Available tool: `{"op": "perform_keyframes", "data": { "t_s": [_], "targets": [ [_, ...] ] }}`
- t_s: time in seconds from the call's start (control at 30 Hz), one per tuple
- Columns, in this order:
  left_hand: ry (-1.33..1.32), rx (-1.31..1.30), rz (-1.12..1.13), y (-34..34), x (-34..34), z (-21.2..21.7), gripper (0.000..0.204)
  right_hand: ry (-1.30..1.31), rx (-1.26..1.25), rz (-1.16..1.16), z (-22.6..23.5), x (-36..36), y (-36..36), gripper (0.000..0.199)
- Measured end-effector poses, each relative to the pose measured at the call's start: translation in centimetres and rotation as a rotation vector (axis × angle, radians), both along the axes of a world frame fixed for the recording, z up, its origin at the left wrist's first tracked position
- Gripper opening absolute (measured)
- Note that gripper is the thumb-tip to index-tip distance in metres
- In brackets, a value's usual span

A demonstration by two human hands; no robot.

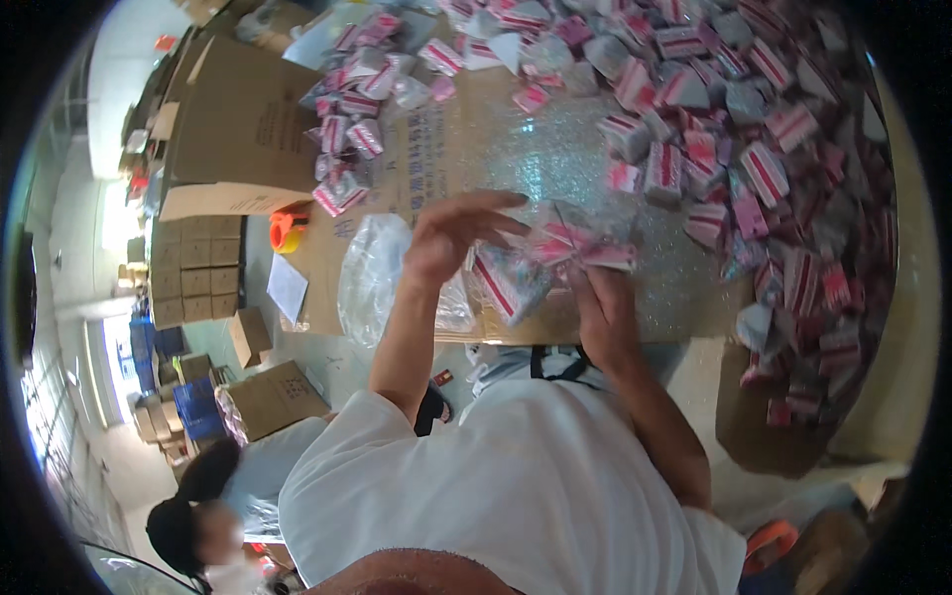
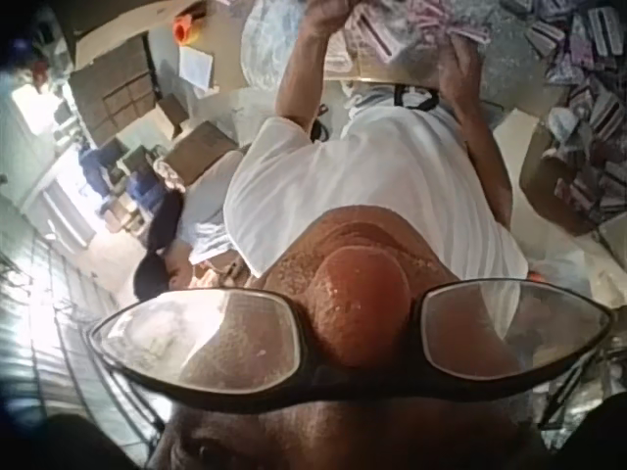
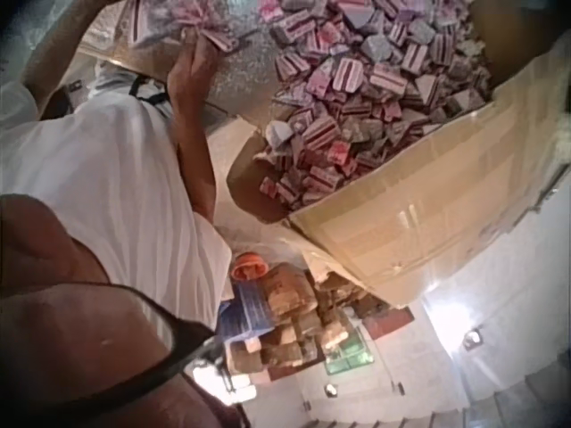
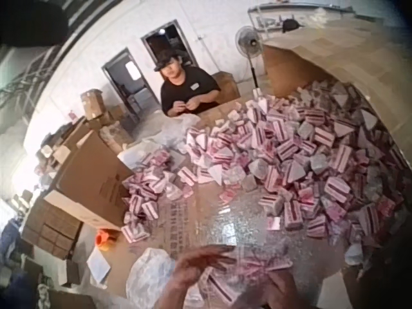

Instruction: Packing small packaged items into plastic bags and large cardboard boxes in a manufacturing environment.

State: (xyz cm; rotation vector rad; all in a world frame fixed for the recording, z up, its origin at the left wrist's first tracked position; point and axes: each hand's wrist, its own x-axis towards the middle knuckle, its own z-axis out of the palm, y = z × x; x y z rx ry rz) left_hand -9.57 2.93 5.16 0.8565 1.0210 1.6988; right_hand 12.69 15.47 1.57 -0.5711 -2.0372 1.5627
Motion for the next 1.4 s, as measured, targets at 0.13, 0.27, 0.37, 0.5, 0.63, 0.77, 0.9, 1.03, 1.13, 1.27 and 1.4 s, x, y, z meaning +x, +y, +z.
{"op": "perform_keyframes", "data": {
  "t_s": [0.13,0.27,0.37,0.5,0.63,0.77,0.9,1.03,1.13,1.27,1.4],
  "targets": [
    [0.286,-0.424,0.555,0.7,-10.1,-3.6,0.042,-0.134,0.041,0.029,-0.3,0.8,0.4,0.025],
    [1.02,-0.744,1.265,1.7,-25.3,-10.0,0.048,-0.094,0.096,-0.011,-0.5,0.7,0.6,0.021],
    [1.227,-0.911,1.387,5.2,-26.8,-9.7,0.057,-0.166,0.062,-0.093,-0.7,1.7,1.3,0.022],
    [1.066,-0.899,0.849,7.1,-26.8,-8.2,0.062,-0.216,-0.037,-0.155,-0.8,2.5,1.8,0.024],
    [1.422,-0.518,0.893,6.4,-23.8,-8.8,0.04,-0.164,0.022,-0.198,-0.5,1.9,1.9,0.023],
    [1.28,-0.605,0.735,4.9,-23.6,-7.5,0.032,-0.222,-0.036,-0.135,0.5,2.1,2.4,0.025],
    [1.285,-0.694,0.503,5.6,-25.1,-6.3,0.059,-0.234,-0.007,-0.098,0.5,2.9,2.1,0.026],
    [1.287,-0.737,0.488,8.1,-26.3,-8.6,0.062,-0.197,0.014,-0.132,0.1,3.7,1.1,0.026],
    [1.1,-0.669,0.588,8.3,-28.5,-11.2,0.055,-0.24,0.017,-0.118,-0.5,4.2,1.0,0.026],
    [0.911,-0.693,0.693,9.7,-25.6,-11.8,0.051,-0.23,0.015,-0.174,0.7,4.4,1.4,0.026],
    [1.182,-0.866,0.842,8.2,-25.6,-12.7,0.05,-0.209,-0.004,-0.142,0.5,4.2,1.8,0.027]
  ]
}}
